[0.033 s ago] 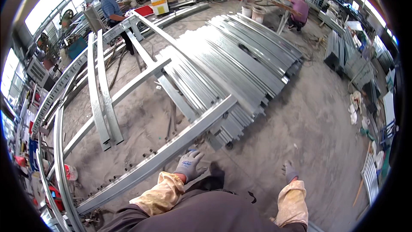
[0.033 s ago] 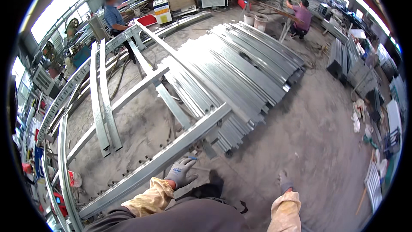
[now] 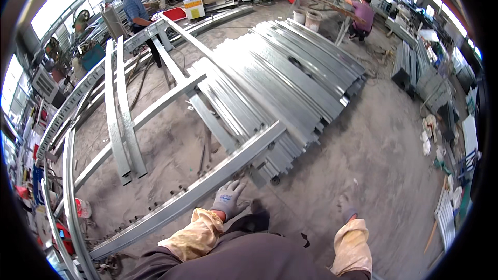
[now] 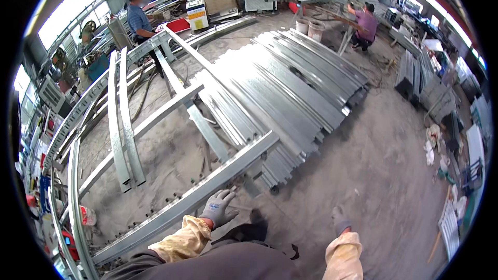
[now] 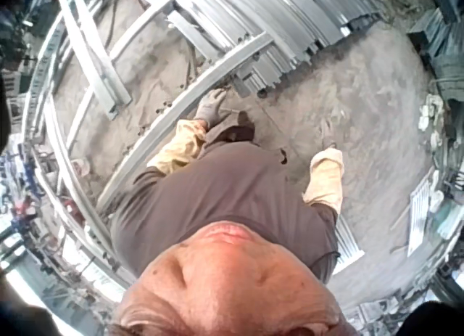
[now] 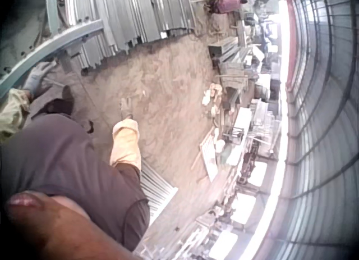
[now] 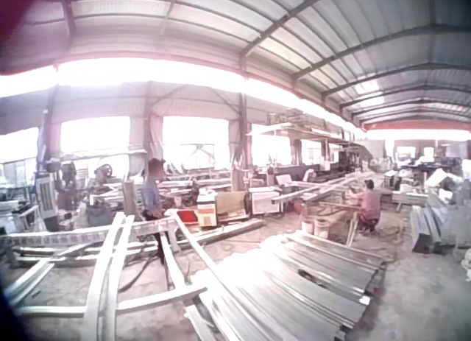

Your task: The person repeatedly picks up long metal bars and places them into slots on a large metal frame structure. They align each bar and secure it in place, working systematically across the frame.

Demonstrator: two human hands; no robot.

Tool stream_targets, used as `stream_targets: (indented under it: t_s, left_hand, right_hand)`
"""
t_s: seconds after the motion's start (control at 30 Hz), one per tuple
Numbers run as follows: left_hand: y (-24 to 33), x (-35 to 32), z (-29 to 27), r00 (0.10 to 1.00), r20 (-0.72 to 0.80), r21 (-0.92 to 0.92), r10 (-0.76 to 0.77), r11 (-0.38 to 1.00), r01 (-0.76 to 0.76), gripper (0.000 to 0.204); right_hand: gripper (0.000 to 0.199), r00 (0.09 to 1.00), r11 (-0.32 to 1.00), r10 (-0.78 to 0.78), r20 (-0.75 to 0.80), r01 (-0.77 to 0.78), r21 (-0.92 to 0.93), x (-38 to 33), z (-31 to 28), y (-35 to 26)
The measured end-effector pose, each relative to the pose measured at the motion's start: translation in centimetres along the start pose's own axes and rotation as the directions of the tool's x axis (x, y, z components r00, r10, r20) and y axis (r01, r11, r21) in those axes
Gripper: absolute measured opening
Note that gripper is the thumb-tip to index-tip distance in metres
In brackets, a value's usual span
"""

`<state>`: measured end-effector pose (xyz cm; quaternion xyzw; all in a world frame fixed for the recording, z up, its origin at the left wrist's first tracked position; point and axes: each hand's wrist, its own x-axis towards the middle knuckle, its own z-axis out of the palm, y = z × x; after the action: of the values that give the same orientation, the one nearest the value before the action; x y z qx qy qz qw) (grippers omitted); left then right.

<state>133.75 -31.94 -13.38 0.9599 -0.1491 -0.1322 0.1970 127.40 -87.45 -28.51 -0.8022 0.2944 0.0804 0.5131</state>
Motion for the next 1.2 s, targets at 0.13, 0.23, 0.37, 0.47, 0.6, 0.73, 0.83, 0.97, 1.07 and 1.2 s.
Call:
stream_targets:
  t_s: [0.13, 0.23, 0.37, 0.47, 0.6, 0.73, 0.83, 0.97, 1.07, 1.2]
  left_hand:
    - [0.3, 8.1, -0.2, 0.984, -0.099, 0.054, -0.145, 0.987, 0.151, 0.084]
    - [0.9, 11.7, -0.8, 0.982, -0.117, 0.023, -0.149, 0.988, 0.153, 0.082]
    - [2.8, 14.1, 0.5, 0.973, -0.163, 0.060, -0.164, 0.983, 0.176, 0.080]
    - [2.7, 14.8, 2.1, 0.954, -0.245, 0.128, -0.170, 0.970, 0.206, 0.083]
    - [2.8, 15.0, 3.6, 0.888, -0.334, 0.077, -0.317, 0.929, 0.361, 0.077]
    - [5.4, 17.6, 4.7, 0.769, -0.429, -0.044, -0.474, 0.862, 0.506, 0.068]
    - [8.6, 20.7, 4.8, 0.686, -0.499, -0.159, -0.530, 0.834, 0.529, 0.070]
    - [13.5, 25.6, 4.2, 0.707, -0.540, -0.177, -0.456, 0.883, 0.435, 0.072]
    - [15.8, 31.0, 4.6, 0.748, -0.536, -0.149, -0.391, 0.916, 0.373, 0.071]
    - [18.7, 36.0, 5.0, 0.771, -0.486, -0.077, -0.411, 0.899, 0.431, 0.070]
  right_hand:
    - [0.070, 0.840, 0.845, -0.151, 0.521, 0.384, -0.373, 3.9, 3.1, -9.5]
    - [0.073, 0.603, 0.750, 0.049, 0.796, 0.504, -0.429, 3.4, 3.0, -20.4]
    - [0.074, 0.527, 0.670, 0.105, 0.843, 0.589, -0.452, 8.0, 0.3, -28.9]
    - [0.077, 0.447, 0.614, 0.037, 0.894, 0.695, -0.374, 15.5, 1.3, -31.4]
    - [0.071, 0.380, 0.635, -0.145, 0.913, 0.744, -0.209, 21.4, 4.4, -33.3]
    - [0.068, 0.339, 0.750, -0.001, 0.941, 0.623, -0.223, 24.5, 1.2, -29.2]
    - [0.067, 0.462, 0.864, 0.030, 0.886, 0.434, -0.255, 25.0, -3.8, -26.6]
    - [0.066, 0.636, 0.818, 0.074, 0.768, 0.401, -0.411, 27.7, -8.6, -22.1]
    - [0.063, 0.678, 0.881, 0.155, 0.718, 0.234, -0.412, 32.2, -10.2, -18.2]
    - [0.056, 0.689, 0.953, 0.298, 0.660, -0.179, -0.243, 40.2, -7.5, -13.3]
